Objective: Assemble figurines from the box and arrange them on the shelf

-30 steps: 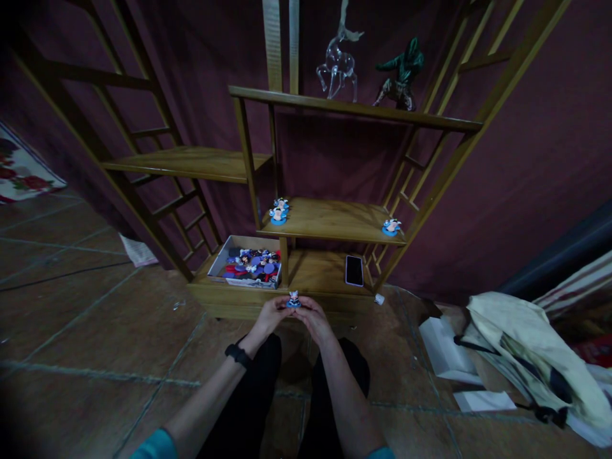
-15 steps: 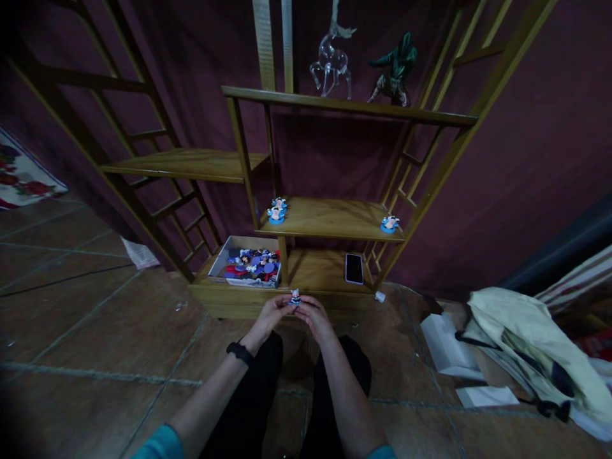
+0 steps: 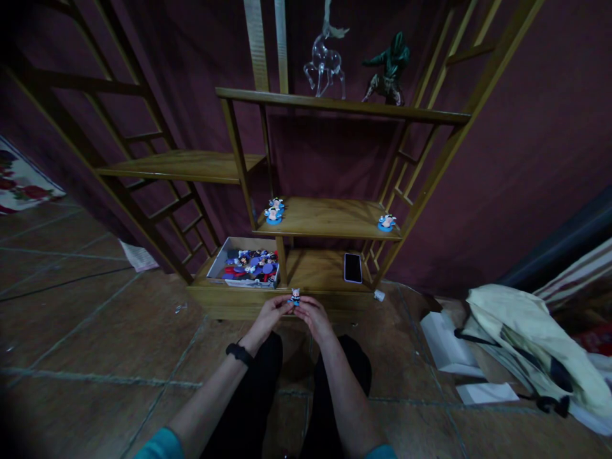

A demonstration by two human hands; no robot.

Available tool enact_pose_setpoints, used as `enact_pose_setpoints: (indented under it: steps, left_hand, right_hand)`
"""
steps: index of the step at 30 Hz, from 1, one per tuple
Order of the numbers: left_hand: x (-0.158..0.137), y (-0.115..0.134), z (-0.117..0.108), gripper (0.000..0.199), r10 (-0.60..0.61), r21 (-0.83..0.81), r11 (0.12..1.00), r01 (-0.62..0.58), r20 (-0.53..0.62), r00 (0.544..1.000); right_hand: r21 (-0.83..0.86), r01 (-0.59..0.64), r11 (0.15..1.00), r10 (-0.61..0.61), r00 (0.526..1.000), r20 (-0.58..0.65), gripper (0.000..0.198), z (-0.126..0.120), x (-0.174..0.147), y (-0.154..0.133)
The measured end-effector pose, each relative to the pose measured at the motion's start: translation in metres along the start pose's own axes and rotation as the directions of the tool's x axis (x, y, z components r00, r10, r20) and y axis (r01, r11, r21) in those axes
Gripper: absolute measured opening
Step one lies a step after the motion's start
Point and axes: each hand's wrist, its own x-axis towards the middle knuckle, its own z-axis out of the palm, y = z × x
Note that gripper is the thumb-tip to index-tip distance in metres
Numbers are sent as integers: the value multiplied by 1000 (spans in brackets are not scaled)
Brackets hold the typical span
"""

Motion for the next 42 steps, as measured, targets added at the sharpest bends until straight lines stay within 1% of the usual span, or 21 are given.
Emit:
enact_pose_setpoints:
  steps: [6,12,19,28,33,37,42]
  left_hand:
    - [1,-3,-1,39,11,10,1000,-11,4,1000]
    - [-2,1,1,41,32,7,999,-32,-1,999]
    - [-3,3,3,40,27,-40,999,-27,4,1000]
    - [-4,5,3,38,25,-33,999,-25,2,1000]
    - [-4,5,3,36,39,-38,999,-38,26,999]
    - [-3,4,3,37,46,-40,998,-43,55,997]
    - [-3,4,4,39,30,-51,998,-28,41,999]
  right_hand:
    - [0,13,1000,-13,999,52,30,4,-5,-5]
    - [-1,22,1000,-22,999,48,29,3,-3,-2]
    - [-10,32,999,-31,998,47,29,5,-5,-5]
    - [-8,55,998,-55,998,21,29,5,-6,-5]
    - [-13,75,997,-75,997,16,26,1,-4,-2]
    - [16,100,995,-100,995,-9,26,1,-3,-1]
    - [24,105,994,-104,993,-48,27,1,-1,-1]
